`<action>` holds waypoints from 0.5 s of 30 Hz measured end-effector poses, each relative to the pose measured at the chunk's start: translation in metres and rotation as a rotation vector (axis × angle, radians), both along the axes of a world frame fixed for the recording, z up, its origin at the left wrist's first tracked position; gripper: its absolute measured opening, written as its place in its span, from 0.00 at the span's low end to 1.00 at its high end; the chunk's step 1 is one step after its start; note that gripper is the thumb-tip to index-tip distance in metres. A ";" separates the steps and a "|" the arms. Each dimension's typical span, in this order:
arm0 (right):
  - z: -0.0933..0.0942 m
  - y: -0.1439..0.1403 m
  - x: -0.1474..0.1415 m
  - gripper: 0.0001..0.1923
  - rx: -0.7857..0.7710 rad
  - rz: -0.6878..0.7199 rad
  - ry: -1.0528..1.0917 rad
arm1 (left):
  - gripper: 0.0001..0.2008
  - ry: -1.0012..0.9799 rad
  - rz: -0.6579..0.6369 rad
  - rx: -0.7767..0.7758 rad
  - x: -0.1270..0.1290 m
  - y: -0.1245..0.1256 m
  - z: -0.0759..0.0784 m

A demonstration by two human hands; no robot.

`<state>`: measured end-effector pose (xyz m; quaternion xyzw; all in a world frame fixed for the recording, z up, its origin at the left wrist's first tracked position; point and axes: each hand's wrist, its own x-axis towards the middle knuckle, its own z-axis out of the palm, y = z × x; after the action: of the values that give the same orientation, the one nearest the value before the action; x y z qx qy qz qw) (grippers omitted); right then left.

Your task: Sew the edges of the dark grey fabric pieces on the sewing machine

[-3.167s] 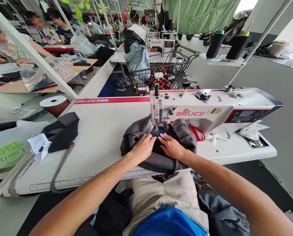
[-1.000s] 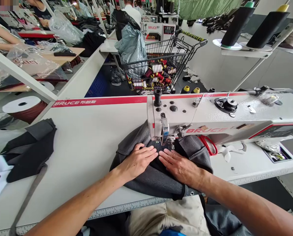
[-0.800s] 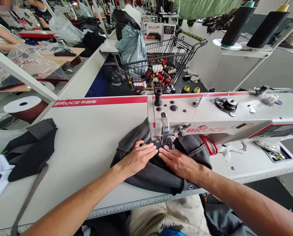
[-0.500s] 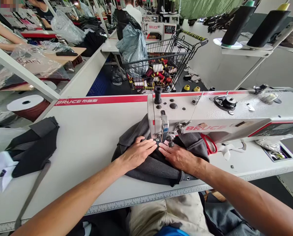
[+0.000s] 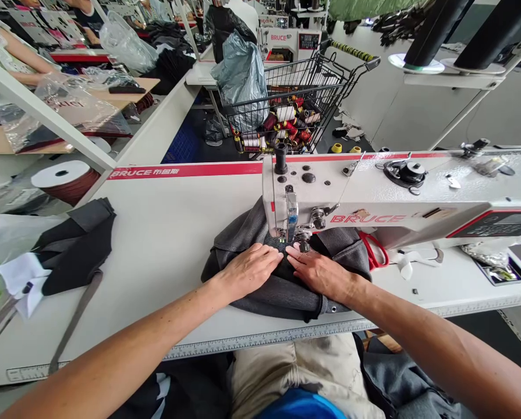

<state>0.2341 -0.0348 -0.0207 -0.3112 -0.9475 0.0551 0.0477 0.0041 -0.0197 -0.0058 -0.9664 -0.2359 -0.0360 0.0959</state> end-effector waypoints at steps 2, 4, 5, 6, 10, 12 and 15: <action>0.000 -0.001 0.002 0.18 -0.005 0.018 0.009 | 0.14 -0.001 0.009 -0.006 -0.001 0.000 0.000; -0.001 -0.001 0.004 0.18 0.001 0.031 0.011 | 0.15 -0.007 0.018 -0.029 -0.003 0.001 0.000; -0.001 -0.001 0.005 0.18 0.009 0.036 0.002 | 0.15 -0.015 0.023 -0.039 -0.003 0.001 0.000; 0.000 -0.001 0.005 0.18 0.021 0.039 -0.010 | 0.16 -0.025 0.027 -0.045 -0.004 0.001 0.000; 0.003 -0.002 0.005 0.19 0.065 0.051 -0.061 | 0.17 -0.076 0.020 -0.025 -0.007 0.001 -0.002; 0.005 -0.004 0.005 0.18 0.083 0.040 -0.057 | 0.17 -0.093 0.008 -0.020 -0.008 0.002 -0.004; 0.008 -0.007 0.005 0.17 0.098 0.020 -0.043 | 0.17 -0.105 0.002 -0.036 -0.010 0.004 -0.005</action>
<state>0.2387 -0.0418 -0.0130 -0.3002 -0.9529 0.0022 0.0418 -0.0061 -0.0162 -0.0103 -0.9645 -0.2422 -0.0823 0.0659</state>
